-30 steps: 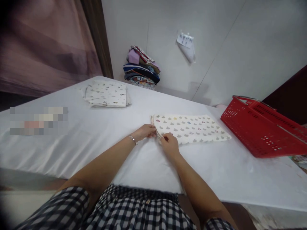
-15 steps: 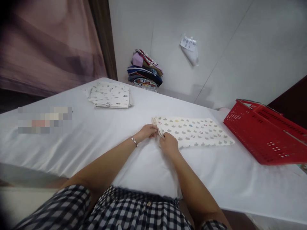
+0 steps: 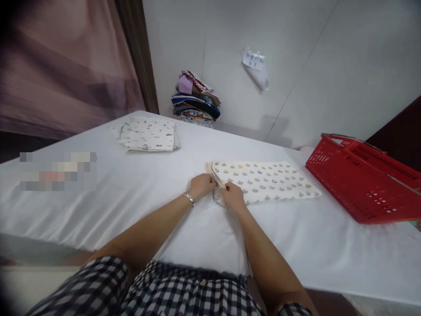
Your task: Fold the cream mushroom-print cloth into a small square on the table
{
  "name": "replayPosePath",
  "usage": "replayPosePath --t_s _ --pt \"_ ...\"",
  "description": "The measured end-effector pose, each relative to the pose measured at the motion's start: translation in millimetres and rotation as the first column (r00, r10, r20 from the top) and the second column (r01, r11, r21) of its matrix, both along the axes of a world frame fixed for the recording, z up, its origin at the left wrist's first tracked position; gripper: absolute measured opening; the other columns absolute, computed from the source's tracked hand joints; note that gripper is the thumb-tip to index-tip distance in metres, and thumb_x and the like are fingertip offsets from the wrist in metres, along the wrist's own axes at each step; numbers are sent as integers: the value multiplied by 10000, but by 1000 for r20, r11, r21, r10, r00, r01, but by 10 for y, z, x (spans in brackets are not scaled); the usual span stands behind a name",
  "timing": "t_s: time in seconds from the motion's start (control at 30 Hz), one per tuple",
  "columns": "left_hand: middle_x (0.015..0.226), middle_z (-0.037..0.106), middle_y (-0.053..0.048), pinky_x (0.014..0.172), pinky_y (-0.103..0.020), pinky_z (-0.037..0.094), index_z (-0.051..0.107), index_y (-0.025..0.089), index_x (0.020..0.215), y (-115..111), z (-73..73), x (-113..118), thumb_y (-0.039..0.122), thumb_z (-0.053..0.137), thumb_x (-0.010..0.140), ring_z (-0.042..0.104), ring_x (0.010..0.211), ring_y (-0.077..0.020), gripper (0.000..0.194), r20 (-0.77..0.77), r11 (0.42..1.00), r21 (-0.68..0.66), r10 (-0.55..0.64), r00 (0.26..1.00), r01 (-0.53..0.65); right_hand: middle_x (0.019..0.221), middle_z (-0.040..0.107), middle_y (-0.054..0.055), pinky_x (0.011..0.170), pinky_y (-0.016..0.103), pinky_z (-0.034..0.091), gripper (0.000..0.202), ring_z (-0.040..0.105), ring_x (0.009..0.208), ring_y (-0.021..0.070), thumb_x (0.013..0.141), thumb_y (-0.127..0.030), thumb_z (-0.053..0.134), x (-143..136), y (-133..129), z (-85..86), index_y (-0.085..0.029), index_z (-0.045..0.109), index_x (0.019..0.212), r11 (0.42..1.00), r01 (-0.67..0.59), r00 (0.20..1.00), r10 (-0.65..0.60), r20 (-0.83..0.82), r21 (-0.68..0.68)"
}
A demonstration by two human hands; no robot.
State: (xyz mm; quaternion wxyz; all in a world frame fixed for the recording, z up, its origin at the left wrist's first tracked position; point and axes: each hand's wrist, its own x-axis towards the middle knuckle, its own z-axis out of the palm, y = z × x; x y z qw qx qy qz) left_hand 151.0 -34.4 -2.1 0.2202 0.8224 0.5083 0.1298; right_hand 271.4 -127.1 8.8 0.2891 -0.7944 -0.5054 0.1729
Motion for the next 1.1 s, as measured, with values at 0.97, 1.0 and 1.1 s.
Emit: replayPosePath --t_s 0.97,1.0,1.1 --pt "949 671 -100 575 -242 453 430 153 1205 24 8 95 241 626 666 642 684 -170 581 406 923 -385 179 896 -10 633 584 -17 554 237 370 177 514 588 149 738 -336 487 -61 -49 -75 -204 603 764 977 -2 998 13 -53 211" --pt "1008 656 -111 621 -256 457 427 167 1217 31 26 66 258 629 670 644 757 -188 590 395 932 -360 185 900 -34 657 589 -14 572 241 378 181 514 598 148 739 -323 486 -81 -53 -66 -203 604 805 973 -16 999 25 -34 232" --pt "1098 620 -138 745 -296 444 390 178 1267 60 60 -29 284 620 690 615 929 -235 629 362 949 -300 206 909 -96 762 601 -1 627 255 393 277 517 646 150 750 -279 465 -159 -58 -64 -203 578 991 958 -89 995 76 59 272"
